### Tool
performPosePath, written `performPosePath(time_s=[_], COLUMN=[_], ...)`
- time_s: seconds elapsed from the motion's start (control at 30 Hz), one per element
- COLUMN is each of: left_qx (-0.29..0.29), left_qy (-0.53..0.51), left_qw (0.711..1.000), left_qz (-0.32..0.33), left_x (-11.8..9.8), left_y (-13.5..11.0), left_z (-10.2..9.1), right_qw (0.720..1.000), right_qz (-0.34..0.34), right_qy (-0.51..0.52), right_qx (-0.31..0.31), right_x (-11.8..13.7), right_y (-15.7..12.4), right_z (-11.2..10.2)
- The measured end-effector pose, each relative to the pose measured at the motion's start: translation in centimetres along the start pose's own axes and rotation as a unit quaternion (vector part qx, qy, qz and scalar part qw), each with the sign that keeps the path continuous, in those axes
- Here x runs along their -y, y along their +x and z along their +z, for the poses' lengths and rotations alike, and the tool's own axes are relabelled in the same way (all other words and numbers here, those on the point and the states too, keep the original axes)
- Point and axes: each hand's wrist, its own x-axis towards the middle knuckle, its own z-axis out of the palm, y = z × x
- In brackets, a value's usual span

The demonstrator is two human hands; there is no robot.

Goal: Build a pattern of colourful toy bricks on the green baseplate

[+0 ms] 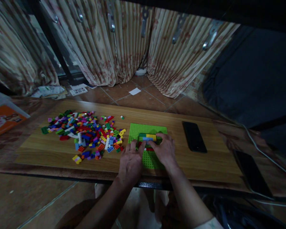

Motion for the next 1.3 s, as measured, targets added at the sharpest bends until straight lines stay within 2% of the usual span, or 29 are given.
performPosePath(time_s=[0.23, 0.53, 0.6, 0.67, 0.77, 0.83, 0.93, 1.03, 1.13, 1.3], left_qx=[0.019, 0.039, 0.029, 0.007, -0.022, -0.034, -0.061, -0.085, -0.075, -0.060], left_qy=[0.016, 0.015, 0.002, -0.017, -0.045, -0.062, -0.060, -0.048, -0.039, -0.032], left_qw=[0.999, 0.999, 0.999, 1.000, 0.998, 0.997, 0.995, 0.995, 0.996, 0.998], left_qz=[-0.025, -0.020, -0.020, -0.017, -0.021, -0.034, -0.047, -0.028, -0.009, -0.011], left_x=[-0.8, -1.2, -1.0, -0.6, -0.2, -0.2, -0.5, -1.3, -1.8, -2.3], left_y=[0.2, 0.5, 0.5, 0.3, 0.1, 0.0, 0.1, 0.1, 0.1, 0.2], left_z=[-0.2, -0.7, -0.5, 0.0, 0.6, 0.7, 0.6, 0.7, 0.9, 1.2], right_qw=[0.998, 0.999, 0.996, 0.983, 0.930, 0.910, 0.911, 0.916, 0.919, 0.908], right_qz=[-0.016, 0.001, 0.007, 0.027, 0.085, 0.108, 0.108, 0.098, 0.089, 0.100], right_qy=[0.040, 0.054, 0.084, 0.182, 0.357, 0.399, 0.395, 0.386, 0.382, 0.406], right_qx=[-0.036, -0.001, 0.007, 0.009, -0.019, -0.042, -0.047, -0.039, -0.040, -0.032], right_x=[-0.7, -0.8, -1.2, -1.8, -2.8, -3.2, -3.3, -3.2, -2.8, -1.9], right_y=[-0.1, 0.3, 0.6, 1.1, 1.9, 2.4, 2.6, 2.4, 2.2, 1.8], right_z=[0.8, 0.6, 0.6, 0.6, 0.6, 0.5, 0.3, 0.1, 0.0, -0.6])
